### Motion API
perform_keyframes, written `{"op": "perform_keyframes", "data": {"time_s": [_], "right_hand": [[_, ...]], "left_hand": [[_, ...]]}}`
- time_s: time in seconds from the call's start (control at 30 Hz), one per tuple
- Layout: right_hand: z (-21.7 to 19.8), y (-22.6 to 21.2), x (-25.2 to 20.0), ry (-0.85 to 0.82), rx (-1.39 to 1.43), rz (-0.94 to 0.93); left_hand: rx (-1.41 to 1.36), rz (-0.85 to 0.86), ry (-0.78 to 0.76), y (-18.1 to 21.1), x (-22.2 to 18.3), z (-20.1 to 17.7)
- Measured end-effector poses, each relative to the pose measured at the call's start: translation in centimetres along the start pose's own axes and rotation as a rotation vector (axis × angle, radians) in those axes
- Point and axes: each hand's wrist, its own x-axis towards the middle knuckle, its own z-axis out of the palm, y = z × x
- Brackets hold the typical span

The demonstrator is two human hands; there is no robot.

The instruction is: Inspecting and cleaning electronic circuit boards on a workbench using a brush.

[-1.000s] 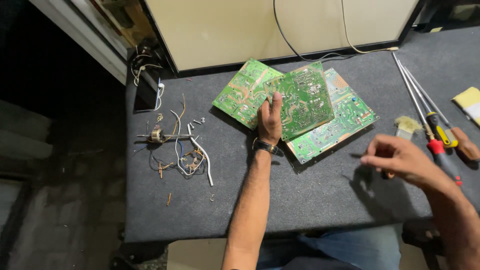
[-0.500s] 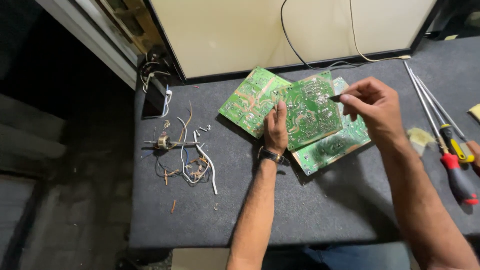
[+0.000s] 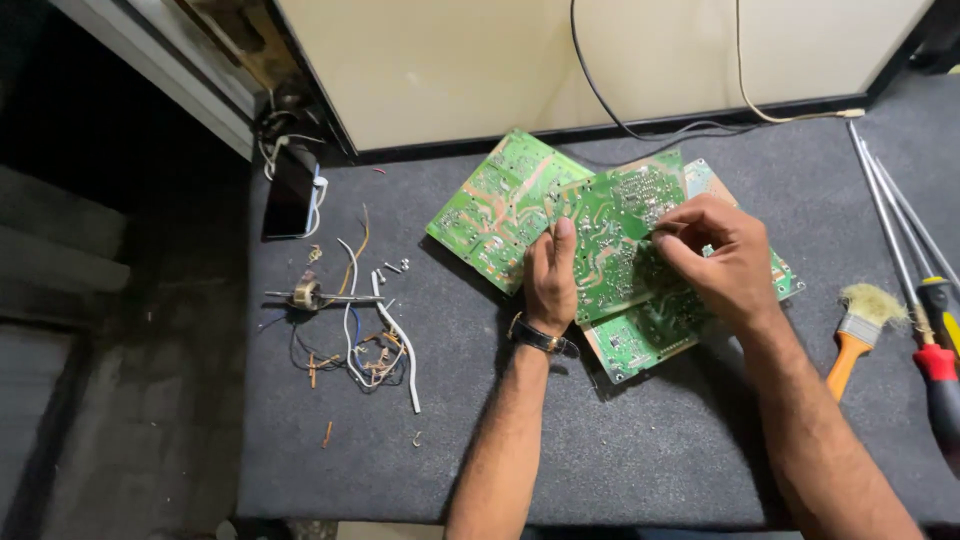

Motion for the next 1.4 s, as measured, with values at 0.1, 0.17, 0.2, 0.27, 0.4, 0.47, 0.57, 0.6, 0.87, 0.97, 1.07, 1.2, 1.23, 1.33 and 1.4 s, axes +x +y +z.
{"op": "perform_keyframes", "data": {"time_s": [0.1, 0.17, 0.2, 0.27, 0.4, 0.47, 0.57, 0.6, 0.87, 0.97, 1.07, 1.2, 1.23, 1.33, 1.4], "right_hand": [[-0.1, 0.8, -0.2, -0.015, -0.021, -0.045], [0.0, 0.3, -0.2, -0.029, -0.05, -0.083], [0.1, 0.2, -0.3, -0.032, -0.049, -0.078], [0.3, -0.1, -0.4, -0.03, -0.08, -0.127], [0.6, -0.7, -0.5, 0.002, -0.094, -0.148], [0.4, -0.2, -0.4, -0.002, -0.06, -0.125], [-0.1, 2.5, -0.4, 0.022, 0.085, -0.045], [-0.1, 2.7, -0.4, 0.026, 0.086, -0.044], [-0.1, 2.0, -0.3, 0.001, 0.154, -0.014], [-0.1, 2.7, -0.2, -0.005, 0.154, -0.028], [0.0, 2.1, -0.2, -0.02, 0.138, -0.044], [0.0, 2.7, -0.1, -0.029, 0.12, -0.073], [0.0, 2.6, -0.1, -0.038, 0.107, -0.075], [-0.1, 2.0, -0.1, -0.056, 0.073, -0.08], [-0.1, 1.9, 0.0, -0.064, 0.054, -0.085]], "left_hand": [[0.003, 0.004, -0.006, -0.1, 0.0, 0.2], [0.004, 0.008, -0.005, -1.4, -0.2, 0.4], [0.005, 0.002, -0.003, -1.2, -0.2, 0.4], [0.0, 0.025, -0.004, -0.8, -0.2, 0.4], [-0.004, 0.027, -0.009, -0.6, -0.1, 0.3], [0.0, 0.035, -0.005, -0.5, 0.1, 0.3], [0.011, 0.046, -0.011, 0.0, -0.1, 0.2], [0.012, 0.047, -0.015, 0.3, -0.1, 0.1], [0.051, 0.053, -0.025, 1.1, 0.1, 0.1], [0.078, 0.062, -0.028, 1.8, 0.1, -0.1], [0.093, 0.066, -0.05, 3.0, -0.1, -0.5], [0.056, 0.072, -0.039, -0.1, 0.0, 0.0], [0.076, 0.081, -0.036, 0.1, 0.0, 0.0], [0.083, 0.086, -0.026, 0.6, 0.1, -0.1], [0.072, 0.084, -0.02, 0.6, 0.2, -0.1]]}}
